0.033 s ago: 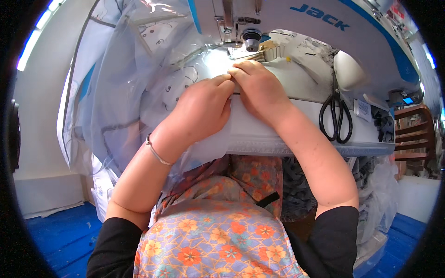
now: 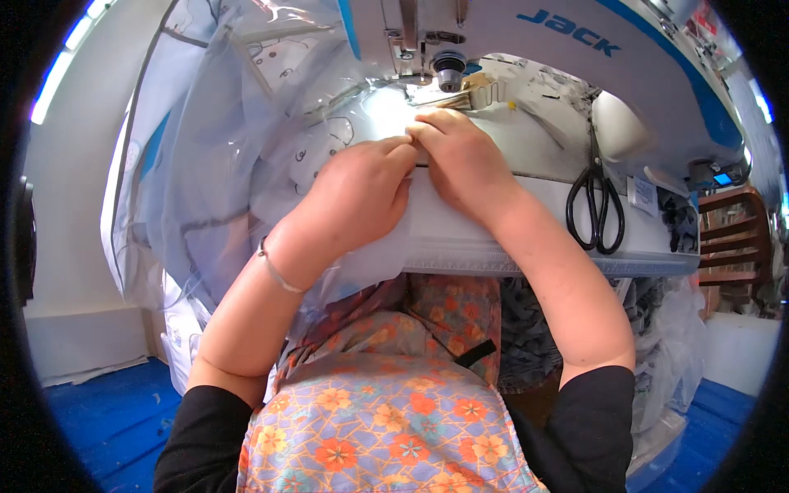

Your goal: Using an industrial sewing machine to assemble textile products by stitching edges and attaching straps.

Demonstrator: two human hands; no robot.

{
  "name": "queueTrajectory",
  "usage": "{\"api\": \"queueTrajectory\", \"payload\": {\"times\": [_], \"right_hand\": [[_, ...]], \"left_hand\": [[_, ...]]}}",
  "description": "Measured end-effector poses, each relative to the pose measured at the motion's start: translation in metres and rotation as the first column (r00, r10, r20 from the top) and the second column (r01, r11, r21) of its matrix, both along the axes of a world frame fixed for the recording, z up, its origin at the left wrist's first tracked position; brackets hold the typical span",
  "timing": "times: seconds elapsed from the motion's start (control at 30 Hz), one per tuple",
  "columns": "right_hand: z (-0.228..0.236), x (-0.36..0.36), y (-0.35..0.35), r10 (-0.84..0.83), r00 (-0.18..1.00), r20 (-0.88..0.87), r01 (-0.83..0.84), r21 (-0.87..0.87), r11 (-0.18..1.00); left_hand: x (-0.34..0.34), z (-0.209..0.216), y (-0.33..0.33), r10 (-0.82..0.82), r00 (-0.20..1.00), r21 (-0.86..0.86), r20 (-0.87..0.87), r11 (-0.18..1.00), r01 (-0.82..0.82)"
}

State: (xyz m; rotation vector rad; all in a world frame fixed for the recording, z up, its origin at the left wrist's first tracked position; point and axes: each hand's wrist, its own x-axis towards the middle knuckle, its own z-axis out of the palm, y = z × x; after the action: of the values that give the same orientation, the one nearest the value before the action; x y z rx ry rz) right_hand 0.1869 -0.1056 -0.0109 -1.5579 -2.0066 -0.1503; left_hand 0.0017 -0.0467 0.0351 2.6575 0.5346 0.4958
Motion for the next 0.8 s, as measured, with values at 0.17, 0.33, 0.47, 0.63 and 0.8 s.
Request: {"api": "queueTrajectory", "payload": {"times": [0.17, 0.33, 0.47, 0.63, 0.8], "right_hand": [[0.025, -0.038, -0.061, 0.055, 0.994, -0.094, -0.060, -0.052, 0.997], [0.032, -0.090, -0.073, 0.237, 0.964, -0.122, -0.237, 0.021, 0.971], [0.025, -0.130, -0.041, 0.313, 0.949, 0.041, -0.316, 0.115, 0.942], [0.038, -0.179, -0.037, 0.633, 0.720, 0.285, -0.398, -0.578, 0.712], [0.059, -0.168, -0.068, 0.509, 0.859, -0.063, -0.497, 0.143, 0.856]], "left_hand": [[-0.113, 0.017, -0.024, 0.320, 0.911, 0.422, 0.261, 0.811, -0.406], [-0.220, -0.034, -0.008, 0.625, 0.702, 0.368, 0.342, 0.598, -0.712], [-0.240, -0.062, 0.023, 0.560, 0.779, 0.351, 0.282, 0.695, -0.627], [-0.238, -0.037, 0.056, 0.510, 0.770, 0.305, 0.383, 0.717, -0.627], [-0.239, 0.003, 0.102, 0.430, 0.727, 0.413, 0.535, 0.618, -0.669]]}}
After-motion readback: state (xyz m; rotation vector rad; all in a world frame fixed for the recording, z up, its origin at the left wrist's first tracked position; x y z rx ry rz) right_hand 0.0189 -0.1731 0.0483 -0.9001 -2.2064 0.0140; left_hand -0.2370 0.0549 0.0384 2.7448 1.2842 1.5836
